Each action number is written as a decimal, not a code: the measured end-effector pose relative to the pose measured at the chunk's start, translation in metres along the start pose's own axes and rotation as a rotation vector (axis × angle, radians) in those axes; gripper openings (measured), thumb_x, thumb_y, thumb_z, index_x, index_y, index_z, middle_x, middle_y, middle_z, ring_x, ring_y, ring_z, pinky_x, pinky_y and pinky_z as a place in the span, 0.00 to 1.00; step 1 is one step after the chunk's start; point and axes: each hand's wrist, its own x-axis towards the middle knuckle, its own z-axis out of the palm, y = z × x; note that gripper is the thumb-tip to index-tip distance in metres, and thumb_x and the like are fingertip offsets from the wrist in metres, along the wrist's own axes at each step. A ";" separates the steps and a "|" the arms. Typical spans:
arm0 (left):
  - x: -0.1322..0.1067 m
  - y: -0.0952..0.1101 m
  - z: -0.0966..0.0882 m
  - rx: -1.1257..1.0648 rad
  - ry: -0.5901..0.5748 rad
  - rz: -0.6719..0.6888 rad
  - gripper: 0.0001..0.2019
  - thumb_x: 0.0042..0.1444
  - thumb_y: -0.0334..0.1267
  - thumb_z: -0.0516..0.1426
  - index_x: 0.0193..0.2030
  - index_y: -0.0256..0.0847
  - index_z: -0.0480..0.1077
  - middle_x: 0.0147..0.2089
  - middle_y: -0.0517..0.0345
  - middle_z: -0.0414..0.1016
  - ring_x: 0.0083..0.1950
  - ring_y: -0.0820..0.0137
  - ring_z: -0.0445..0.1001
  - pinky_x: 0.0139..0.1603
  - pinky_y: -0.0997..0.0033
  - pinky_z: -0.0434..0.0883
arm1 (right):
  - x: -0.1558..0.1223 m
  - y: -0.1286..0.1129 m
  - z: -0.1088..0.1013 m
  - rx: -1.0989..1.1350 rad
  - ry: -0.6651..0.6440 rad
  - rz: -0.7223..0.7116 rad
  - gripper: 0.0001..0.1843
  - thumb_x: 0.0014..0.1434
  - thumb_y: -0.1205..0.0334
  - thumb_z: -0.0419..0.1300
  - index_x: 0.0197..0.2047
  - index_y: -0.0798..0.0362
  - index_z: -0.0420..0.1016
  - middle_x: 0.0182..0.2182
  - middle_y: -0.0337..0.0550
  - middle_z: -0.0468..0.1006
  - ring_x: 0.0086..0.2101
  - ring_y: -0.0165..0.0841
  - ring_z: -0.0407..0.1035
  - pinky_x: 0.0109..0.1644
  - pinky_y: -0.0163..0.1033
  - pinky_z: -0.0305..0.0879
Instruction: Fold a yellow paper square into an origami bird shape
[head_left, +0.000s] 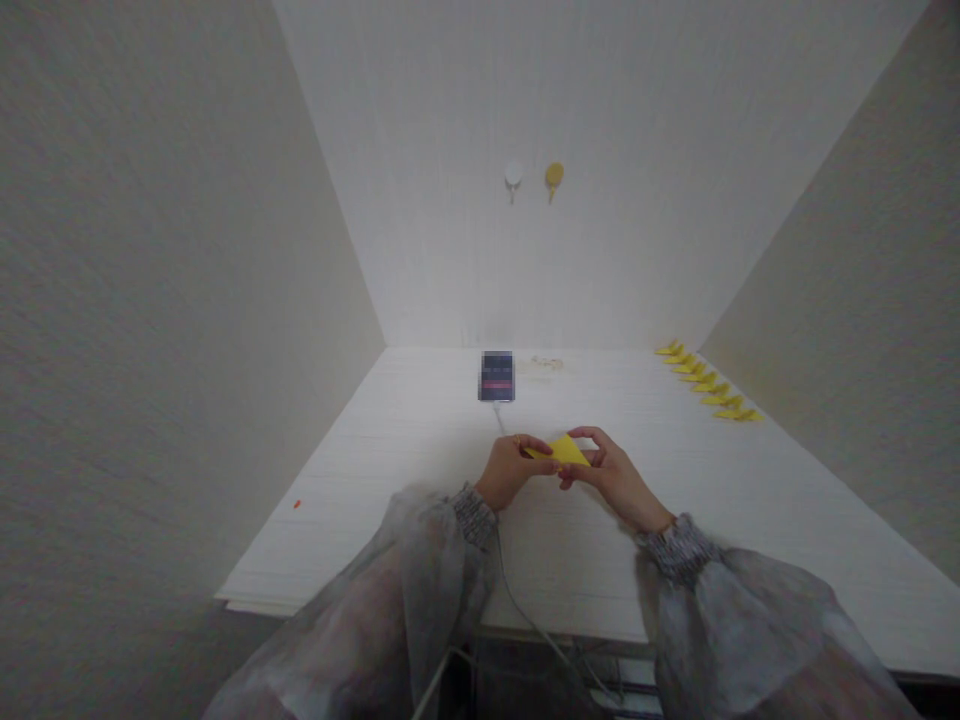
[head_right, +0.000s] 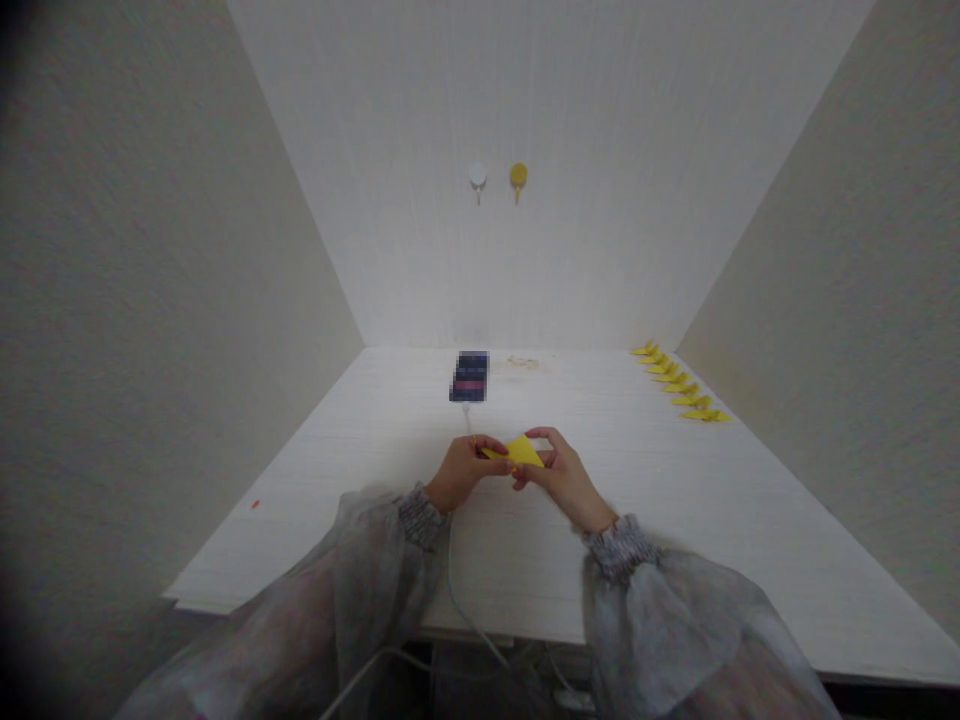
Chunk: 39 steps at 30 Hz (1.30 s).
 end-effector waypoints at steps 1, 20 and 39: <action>0.000 -0.001 -0.001 -0.012 -0.008 -0.006 0.16 0.27 0.36 0.64 0.27 0.33 0.69 0.21 0.61 0.69 0.22 0.79 0.64 0.25 0.78 0.61 | 0.000 0.001 -0.001 0.009 -0.014 0.002 0.27 0.41 0.61 0.61 0.44 0.51 0.54 0.21 0.36 0.76 0.23 0.34 0.71 0.33 0.40 0.64; 0.002 -0.006 -0.014 -0.099 -0.074 -0.037 0.18 0.26 0.35 0.65 0.28 0.32 0.69 0.23 0.59 0.70 0.23 0.77 0.67 0.28 0.75 0.64 | -0.009 -0.011 -0.025 0.071 -0.128 0.181 0.34 0.40 0.66 0.60 0.51 0.55 0.50 0.22 0.41 0.77 0.25 0.39 0.73 0.37 0.48 0.65; 0.002 0.001 -0.011 -0.095 -0.214 -0.087 0.17 0.28 0.32 0.64 0.28 0.32 0.66 0.24 0.59 0.70 0.24 0.77 0.68 0.28 0.76 0.64 | -0.002 0.005 -0.018 -0.051 -0.227 0.120 0.33 0.43 0.61 0.60 0.51 0.57 0.51 0.21 0.40 0.76 0.18 0.30 0.68 0.25 0.37 0.62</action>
